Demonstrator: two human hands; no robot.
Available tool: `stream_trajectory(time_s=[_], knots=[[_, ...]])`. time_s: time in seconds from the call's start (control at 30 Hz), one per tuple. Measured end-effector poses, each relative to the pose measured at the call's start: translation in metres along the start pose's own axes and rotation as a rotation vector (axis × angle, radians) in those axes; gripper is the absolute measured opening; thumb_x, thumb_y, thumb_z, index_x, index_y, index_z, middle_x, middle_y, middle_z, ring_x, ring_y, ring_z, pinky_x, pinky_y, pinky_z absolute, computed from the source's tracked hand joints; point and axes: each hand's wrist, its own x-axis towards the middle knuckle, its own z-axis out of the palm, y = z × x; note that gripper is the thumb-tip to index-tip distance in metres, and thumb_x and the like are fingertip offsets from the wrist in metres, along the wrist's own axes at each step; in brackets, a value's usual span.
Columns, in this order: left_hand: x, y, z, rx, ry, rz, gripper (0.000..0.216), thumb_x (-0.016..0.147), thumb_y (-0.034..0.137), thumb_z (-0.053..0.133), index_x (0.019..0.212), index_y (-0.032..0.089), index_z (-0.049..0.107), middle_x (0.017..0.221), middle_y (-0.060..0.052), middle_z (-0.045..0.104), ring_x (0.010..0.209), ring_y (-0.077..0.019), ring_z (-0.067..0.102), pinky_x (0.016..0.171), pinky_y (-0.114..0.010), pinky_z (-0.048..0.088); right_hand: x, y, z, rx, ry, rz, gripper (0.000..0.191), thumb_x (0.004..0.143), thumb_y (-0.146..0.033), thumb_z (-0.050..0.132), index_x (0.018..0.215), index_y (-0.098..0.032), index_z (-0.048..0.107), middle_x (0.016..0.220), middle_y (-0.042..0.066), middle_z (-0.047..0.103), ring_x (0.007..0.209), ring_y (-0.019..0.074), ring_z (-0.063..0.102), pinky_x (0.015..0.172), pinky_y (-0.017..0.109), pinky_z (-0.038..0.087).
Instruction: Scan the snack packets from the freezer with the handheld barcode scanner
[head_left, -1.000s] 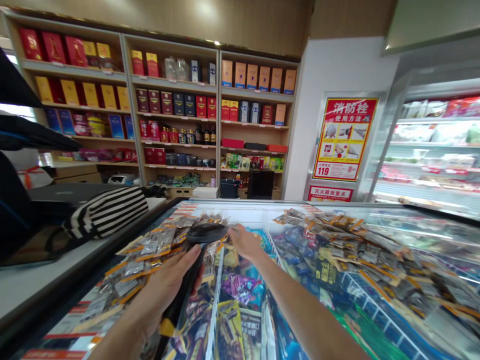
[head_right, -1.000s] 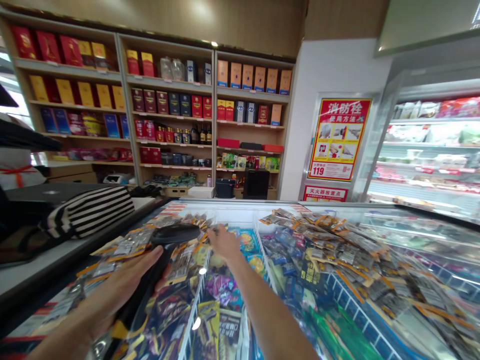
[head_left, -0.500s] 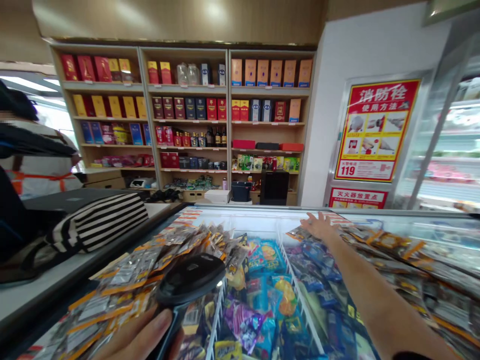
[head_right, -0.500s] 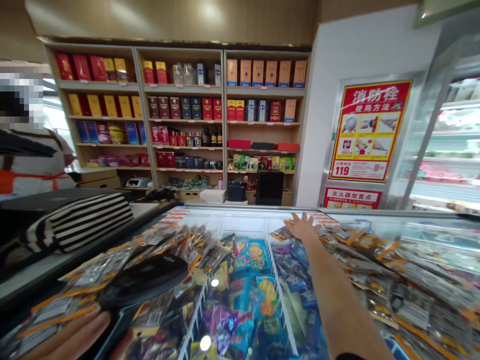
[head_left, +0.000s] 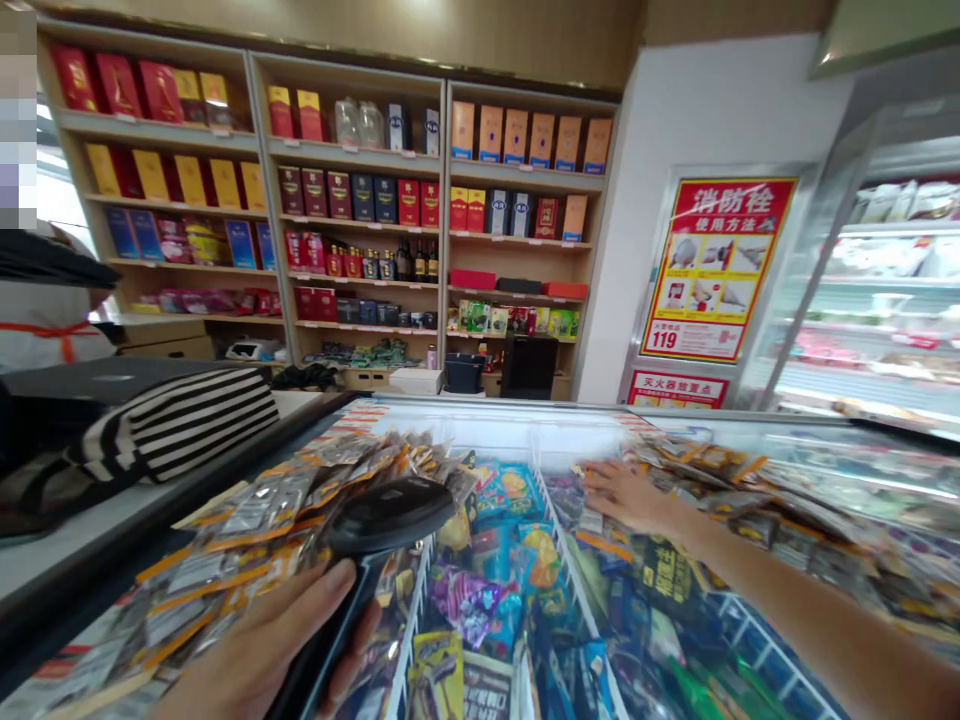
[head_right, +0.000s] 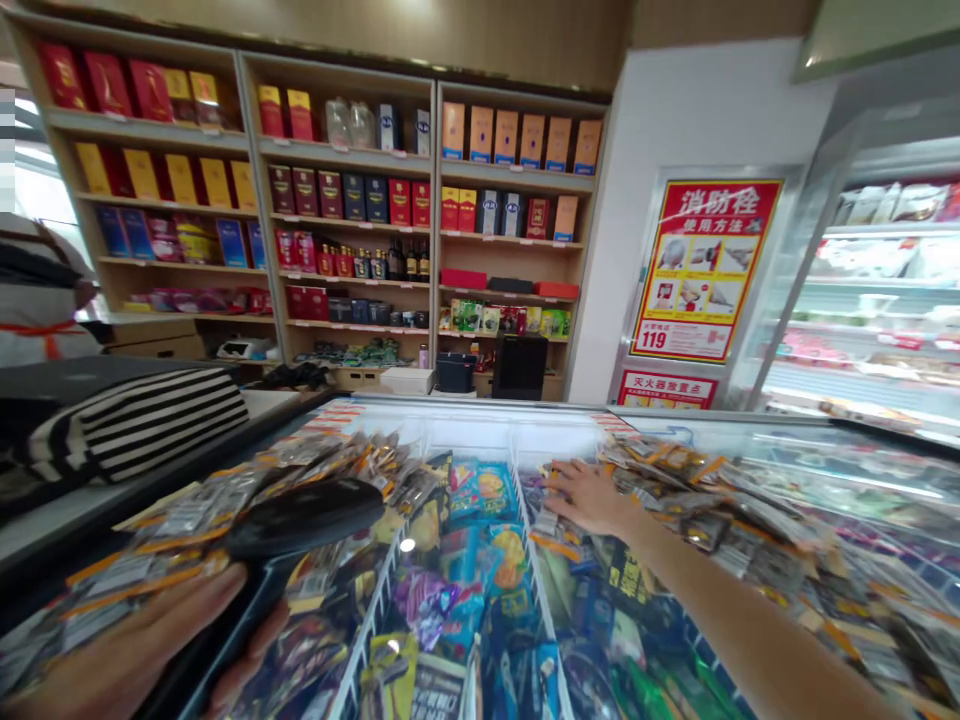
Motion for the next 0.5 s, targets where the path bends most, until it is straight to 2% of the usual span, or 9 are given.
stream_trajectory(time_s=[0.07,0.13,0.23,0.3,0.4,0.5], knots=[[-0.008,0.003,0.004,0.068,-0.084,0.054,0.041,0.056,0.057,0.053,0.055,0.016,0.054,0.047,-0.001,0.054,0.042,-0.0094,0.045,0.041,-0.019,0.036,-0.03,-0.013,-0.015,0.02,-0.026,-0.119,0.037,0.073,-0.046,0.039,0.104,-0.032,0.053,0.123,0.002,0.042,0.116,0.0285,0.028,0.089,0.049,0.021],[-0.014,0.003,0.008,0.106,-0.137,0.11,0.041,0.064,0.055,0.046,0.054,0.015,0.053,0.044,0.0,0.05,0.042,-0.0084,0.042,0.043,-0.019,0.035,-0.052,-0.026,-0.028,0.045,0.02,-0.112,0.032,0.072,-0.043,0.041,0.095,-0.029,0.059,0.121,0.002,0.045,0.117,0.0271,0.027,0.091,0.047,0.02],[-0.016,-0.001,0.013,0.085,-0.203,0.137,0.038,0.067,0.051,0.044,0.058,0.014,0.051,0.048,0.0,0.05,0.042,-0.008,0.042,0.042,-0.019,0.033,-0.074,-0.053,-0.036,0.054,0.248,0.157,0.029,0.073,-0.039,0.039,0.08,-0.023,0.063,0.113,0.005,0.051,0.108,0.0234,0.04,0.089,0.039,0.028],[-0.016,-0.003,0.015,0.04,-0.225,0.143,0.035,0.067,0.049,0.046,0.062,0.015,0.05,0.053,0.0,0.051,0.042,-0.008,0.042,0.041,-0.019,0.033,-0.09,-0.071,-0.033,0.016,0.359,0.331,0.029,0.072,-0.04,0.04,0.081,-0.022,0.061,0.102,0.008,0.056,0.098,0.0228,0.048,0.084,0.036,0.033],[-0.015,-0.004,0.015,0.02,-0.26,0.159,0.034,0.069,0.049,0.044,0.063,0.015,0.048,0.053,0.001,0.05,0.042,-0.0073,0.041,0.04,-0.019,0.033,-0.116,-0.091,-0.024,-0.043,0.333,0.509,0.034,0.065,-0.047,0.047,0.082,-0.021,0.06,0.084,0.011,0.06,0.083,0.0266,0.053,0.071,0.037,0.038],[-0.014,-0.006,0.013,0.051,-0.351,0.167,0.036,0.07,0.049,0.041,0.06,0.015,0.047,0.052,0.001,0.049,0.043,-0.007,0.041,0.042,-0.018,0.034,-0.132,-0.097,-0.018,0.076,0.216,0.609,0.031,0.061,-0.049,0.049,0.067,-0.02,0.059,0.069,0.01,0.061,0.068,0.0245,0.055,0.058,0.033,0.038]])
